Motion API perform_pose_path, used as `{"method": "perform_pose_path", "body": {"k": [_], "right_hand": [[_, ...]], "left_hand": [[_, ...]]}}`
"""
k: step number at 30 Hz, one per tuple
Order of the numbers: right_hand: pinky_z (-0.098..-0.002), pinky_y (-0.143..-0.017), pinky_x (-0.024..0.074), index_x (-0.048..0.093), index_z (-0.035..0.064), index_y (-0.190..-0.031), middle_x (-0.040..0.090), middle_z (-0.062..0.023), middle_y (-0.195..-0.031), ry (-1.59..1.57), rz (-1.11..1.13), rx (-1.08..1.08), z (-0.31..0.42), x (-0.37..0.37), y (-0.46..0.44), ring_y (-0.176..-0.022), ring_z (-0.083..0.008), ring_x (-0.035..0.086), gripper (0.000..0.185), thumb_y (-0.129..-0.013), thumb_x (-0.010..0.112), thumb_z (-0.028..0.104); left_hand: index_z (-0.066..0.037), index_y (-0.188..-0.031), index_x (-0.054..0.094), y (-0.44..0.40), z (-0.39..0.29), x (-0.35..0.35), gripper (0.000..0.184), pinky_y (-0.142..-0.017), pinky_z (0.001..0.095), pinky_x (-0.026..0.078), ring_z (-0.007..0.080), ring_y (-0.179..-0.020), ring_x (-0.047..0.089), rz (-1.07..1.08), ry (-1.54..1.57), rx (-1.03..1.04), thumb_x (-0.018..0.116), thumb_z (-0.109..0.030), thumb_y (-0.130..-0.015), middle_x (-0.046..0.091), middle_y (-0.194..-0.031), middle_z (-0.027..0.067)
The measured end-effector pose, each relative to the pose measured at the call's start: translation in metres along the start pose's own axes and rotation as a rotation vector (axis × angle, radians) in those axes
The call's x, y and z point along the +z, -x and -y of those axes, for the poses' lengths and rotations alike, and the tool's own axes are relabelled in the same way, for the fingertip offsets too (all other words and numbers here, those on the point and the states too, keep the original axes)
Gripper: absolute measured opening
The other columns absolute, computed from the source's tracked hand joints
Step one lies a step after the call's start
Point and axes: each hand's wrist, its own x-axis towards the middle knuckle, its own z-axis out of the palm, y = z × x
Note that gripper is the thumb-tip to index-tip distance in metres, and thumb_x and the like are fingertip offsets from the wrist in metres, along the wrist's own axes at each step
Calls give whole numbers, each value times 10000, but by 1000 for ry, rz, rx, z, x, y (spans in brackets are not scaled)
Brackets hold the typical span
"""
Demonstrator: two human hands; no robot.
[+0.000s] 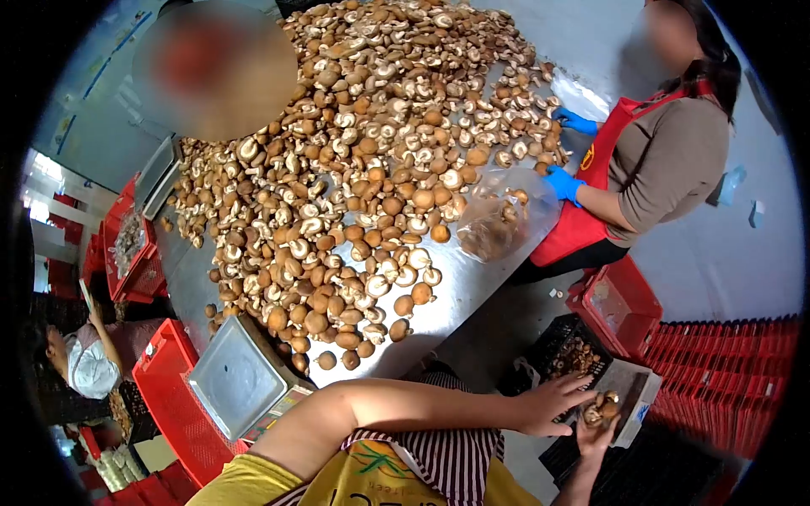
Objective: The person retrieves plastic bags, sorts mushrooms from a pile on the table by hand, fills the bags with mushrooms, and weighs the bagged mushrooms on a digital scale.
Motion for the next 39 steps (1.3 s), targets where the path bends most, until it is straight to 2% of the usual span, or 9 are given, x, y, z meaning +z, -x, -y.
{"method": "perform_pose_path", "body": {"k": [2,6,8,16,20,24,30,33,39], "right_hand": [[-418,-1014,464,390,133,-1444,428,-110,-1444,-90,-627,152,15,-52,3,-1292,-309,452,736,-929,422,658],[-473,-968,490,384,116,-1445,391,-136,-1453,66,-923,200,-19,-92,-38,-1282,-334,444,624,-970,460,513],[-462,-998,473,402,93,-1417,396,-162,-1426,69,-772,185,-58,-132,-101,-1269,-324,450,530,-992,482,400],[-306,-814,483,621,-26,-1101,653,-81,-961,1234,423,-462,-172,282,-163,-887,-153,600,251,-902,610,127],[-416,-824,492,623,29,-1048,639,-157,-981,1505,701,-881,-236,405,-182,-950,-321,622,282,-793,703,119],[-447,-881,464,607,58,-1095,606,-151,-1040,2008,706,-846,-276,434,-196,-1032,-341,581,371,-764,725,176],[-397,-816,484,634,23,-1097,639,-140,-999,1624,675,-677,-279,409,-233,-957,-268,624,310,-832,675,177],[-272,-840,488,573,22,-1268,664,-37,-1078,1032,839,115,-260,407,-228,-958,-125,623,326,-971,551,155],[-253,-877,483,608,30,-1235,655,-53,-1128,801,1003,423,-225,444,-128,-984,-105,606,300,-984,525,173]], "left_hand": [[-63,-1467,332,12,34,1,754,-1142,499,259,418,-1417,241,75,7,-146,658,-290,-826,252,-1536,230],[-44,-1303,529,74,70,-54,508,-1071,428,374,355,-1249,457,-183,-113,-343,639,-217,-839,518,-1327,167],[-43,-1289,537,102,81,-82,505,-1054,436,394,338,-1231,476,-280,-295,-367,654,-202,-825,540,-1291,162],[-68,-1381,463,190,101,-209,588,-1147,503,254,329,-1354,372,-426,-1136,-732,644,-259,-855,493,-1347,163],[-114,-1235,590,244,106,-207,450,-1054,489,351,297,-1096,530,-559,-1046,-807,671,-214,-804,596,-1077,86],[-83,-1210,615,247,67,-191,419,-1035,504,367,310,-1162,508,-735,-1050,-660,666,-157,-800,577,-1220,123],[-12,-1184,609,240,80,-155,309,-785,364,534,311,-883,652,-1006,-543,-518,622,-105,-890,671,-1027,120],[-14,-1308,490,236,100,-148,361,-768,318,544,237,-996,658,-1129,785,-571,503,-231,-1019,648,-1126,127],[-79,-1406,363,214,75,-168,556,-784,371,549,272,-1024,649,-1125,1269,-401,388,-480,-1021,583,-1261,133]]}}
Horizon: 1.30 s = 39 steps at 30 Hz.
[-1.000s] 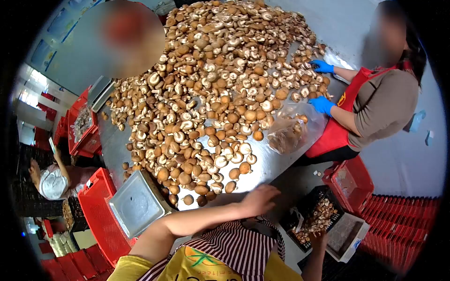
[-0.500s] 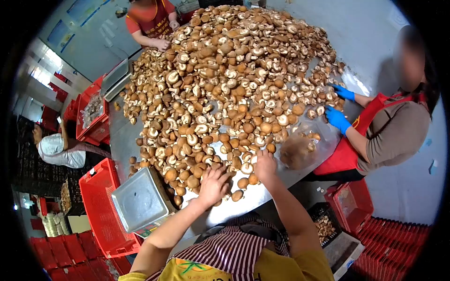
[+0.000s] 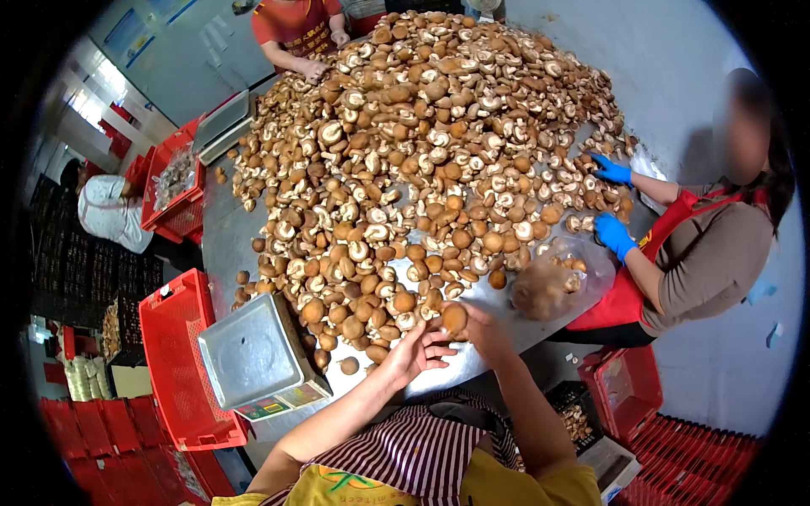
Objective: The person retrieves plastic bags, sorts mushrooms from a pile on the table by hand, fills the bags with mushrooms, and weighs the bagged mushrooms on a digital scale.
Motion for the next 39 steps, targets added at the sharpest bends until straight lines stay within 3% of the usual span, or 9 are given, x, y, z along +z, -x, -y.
{"method": "perform_pose_path", "body": {"k": [5,9,15,23,26,27,31,35,39], "right_hand": [[-348,-934,464,583,-7,-1234,610,-130,-1180,859,104,-360,-5,21,-14,-1100,-244,584,362,-923,578,177],[-422,-985,413,585,16,-1195,572,-168,-1225,1180,-311,-646,22,12,-71,-1155,-366,519,353,-882,592,180],[-557,-1156,199,347,137,-1474,314,-150,-1514,1624,-432,14,10,9,-165,-1419,-304,247,592,-936,553,271],[-427,-1173,240,553,112,-1330,494,-98,-1406,1363,445,-325,-5,78,-110,-1375,-243,364,422,-945,549,285],[-408,-1059,414,635,60,-1158,611,-113,-1195,1306,209,-182,42,79,-145,-1197,-274,511,246,-933,564,128],[-410,-1085,380,606,63,-1212,578,-137,-1232,1452,50,-477,50,64,-163,-1196,-282,496,292,-950,553,181],[-448,-1169,180,460,52,-1398,424,-153,-1426,1458,-348,-361,48,16,-246,-1354,-316,333,547,-951,568,348],[-502,-1180,151,442,104,-1432,463,-107,-1408,1583,-89,-105,32,46,-226,-1320,-293,382,521,-988,474,376],[-511,-1195,71,543,98,-1342,535,-107,-1340,1639,119,-418,-4,48,-175,-1291,-287,424,454,-974,497,359]], "left_hand": [[-101,-1333,450,5,-2,-12,448,-678,338,548,239,-894,652,-45,192,-1,430,-420,-1019,640,-1131,96],[-65,-1187,586,26,-12,-26,324,-654,293,536,200,-759,642,-83,157,34,536,-307,-977,681,-939,88],[-54,-1280,537,48,-3,-50,447,-754,348,530,214,-901,646,-86,177,114,398,-393,-1024,669,-1087,115],[-84,-1332,501,88,-11,-53,446,-805,371,536,229,-910,628,-323,87,107,506,-109,-888,607,-1192,119],[-53,-1277,544,95,-10,-65,417,-753,361,531,242,-850,637,-275,177,164,532,-96,-862,636,-1051,125],[-53,-1277,544,93,-9,-68,417,-753,361,531,242,-850,637,-278,179,160,532,-96,-862,636,-1051,125],[-51,-1282,538,81,-16,-61,373,-749,362,535,238,-833,641,-240,193,152,541,-142,-920,648,-968,103],[-49,-1313,517,68,-26,-48,349,-812,360,529,219,-885,631,-194,122,163,477,-94,-968,639,-991,106],[-42,-1331,502,68,-29,-47,380,-848,356,510,217,-917,620,-200,90,145,504,-67,-952,627,-1024,107]]}}
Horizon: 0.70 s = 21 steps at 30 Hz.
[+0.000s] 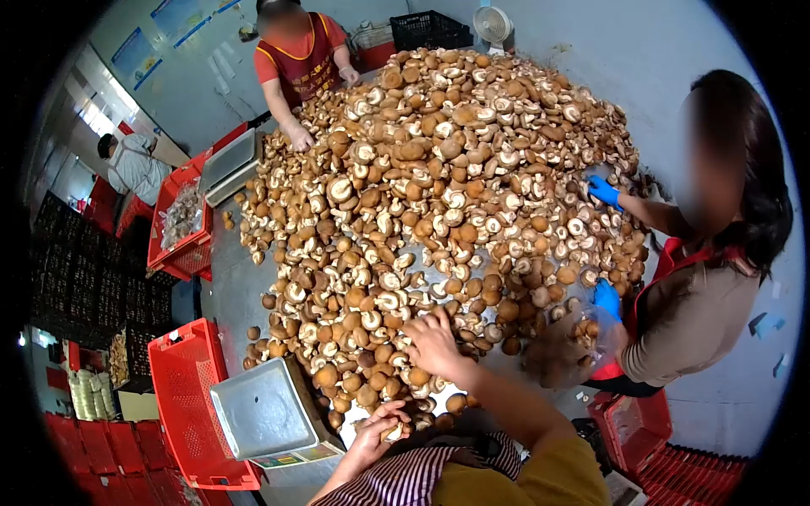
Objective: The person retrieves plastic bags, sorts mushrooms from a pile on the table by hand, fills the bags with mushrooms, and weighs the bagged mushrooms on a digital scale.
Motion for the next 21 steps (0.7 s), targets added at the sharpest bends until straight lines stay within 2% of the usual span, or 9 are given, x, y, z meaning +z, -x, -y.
{"method": "perform_pose_path", "body": {"k": [1,2,5,7,9,13,15,17,21], "right_hand": [[-486,-1148,257,612,92,-1250,617,-102,-1192,-123,-147,-149,3,-3,9,-1187,-274,506,350,-938,557,242],[-486,-1148,257,612,92,-1250,617,-102,-1192,-124,-146,-149,0,-8,6,-1187,-274,506,350,-938,557,242],[-361,-776,531,679,58,-1089,644,-99,-979,-347,-380,106,-32,-30,-23,-896,-231,592,273,-833,601,7],[-351,-792,510,665,32,-1105,621,-153,-1031,5,-536,260,-73,-35,-57,-933,-253,580,268,-841,614,30],[-395,-943,417,616,56,-1167,553,-121,-1134,130,-322,464,-99,-53,-78,-1106,-271,514,377,-800,690,99],[-433,-962,393,620,62,-1124,573,-144,-1162,123,-246,508,-126,-43,-89,-1060,-292,555,334,-812,681,166],[-420,-892,457,623,45,-1122,635,-157,-1086,-211,-407,557,-126,-34,-84,-951,-250,619,274,-872,629,157],[-380,-784,518,621,36,-1147,679,-148,-992,-769,-185,564,-78,-70,-61,-833,-208,650,240,-942,558,143],[-385,-941,500,612,58,-1238,665,-136,-1140,-794,439,-89,-21,-89,-29,-1046,-243,634,331,-984,539,258]], "left_hand": [[-40,-1336,497,0,-3,1,392,-858,354,504,216,-931,615,5,-28,-18,516,-54,-944,624,-1034,106],[-40,-1336,497,-1,-5,0,392,-858,354,504,216,-931,615,4,-27,-18,516,-54,-944,624,-1034,106],[-37,-1342,491,-6,-5,-1,412,-864,353,499,216,-958,606,38,-120,-14,532,-34,-933,618,-1048,102],[-32,-1343,488,-15,-8,-3,393,-848,349,507,219,-930,617,113,-79,-2,518,-47,-951,625,-1005,107],[-27,-1342,486,-18,-17,10,368,-824,341,513,224,-886,634,106,-46,-20,510,-79,-978,641,-919,113],[-15,-1340,484,-33,-22,16,362,-801,336,524,225,-869,654,137,-45,-20,507,-109,-991,660,-875,118],[-56,-1388,437,-37,-25,21,402,-794,351,543,246,-923,657,109,-19,0,501,-155,-1004,642,-1056,154],[-112,-1467,328,-42,-28,21,490,-784,368,559,268,-968,655,113,27,34,494,-212,-1016,549,-1316,198],[-114,-1479,301,-58,-39,20,823,-733,378,501,247,-842,592,63,127,75,505,-651,-889,542,-1342,153]]}}
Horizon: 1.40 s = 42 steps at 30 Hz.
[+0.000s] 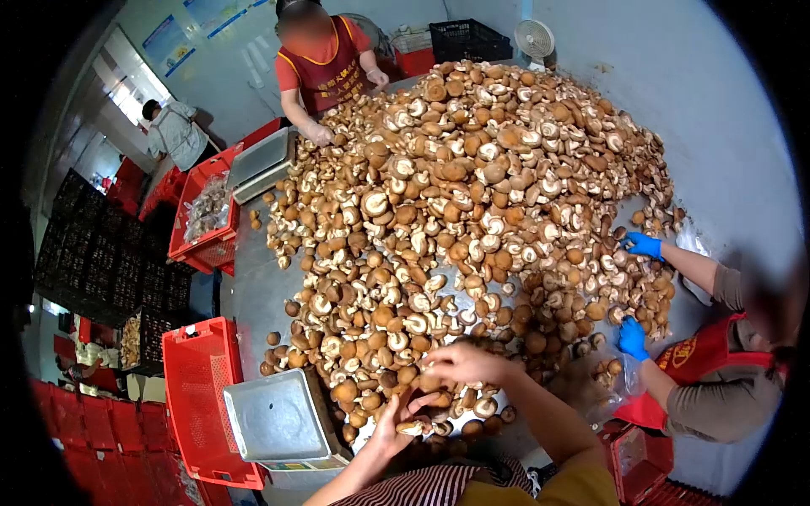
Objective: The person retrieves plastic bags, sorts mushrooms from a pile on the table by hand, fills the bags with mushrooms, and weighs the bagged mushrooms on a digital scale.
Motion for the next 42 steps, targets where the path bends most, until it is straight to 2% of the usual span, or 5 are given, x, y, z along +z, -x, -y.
{"method": "perform_pose_path", "body": {"k": [11,25,30,36,42], "right_hand": [[-499,-1164,184,509,82,-1342,562,-187,-1220,1111,-897,60,-69,-109,-145,-1199,-335,482,554,-822,675,177],[-476,-1103,273,694,67,-1005,602,-135,-998,643,-521,-168,-52,28,8,-1052,-327,535,204,-854,636,191],[-419,-849,520,680,11,-1016,661,-149,-998,612,-682,-196,-39,-6,-33,-874,-261,621,210,-936,511,108],[-469,-1163,236,240,142,-1530,359,-143,-1502,532,-676,339,-38,-48,-163,-1378,-317,331,597,-990,477,232],[-513,-1195,122,386,168,-1471,236,-85,-1576,590,-423,217,3,45,-173,-1461,-309,160,546,-951,530,257]], "left_hand": [[-92,-1345,473,6,0,-17,400,-719,348,558,248,-944,662,55,-12,-126,500,-294,-1000,627,-1159,149],[-50,-1349,458,19,25,-36,372,-829,370,546,271,-973,642,77,-137,-166,403,-216,-1020,617,-1168,185],[-20,-1345,451,21,22,-33,380,-834,375,546,283,-974,639,76,-137,-111,387,-150,-993,612,-1186,200],[-12,-1345,429,22,21,-38,390,-864,384,536,299,-1029,631,50,-462,-24,335,-155,-994,563,-1272,188],[8,-1358,412,11,31,-51,400,-863,371,533,294,-1032,620,6,-193,-73,322,-144,-999,556,-1273,205]]}}
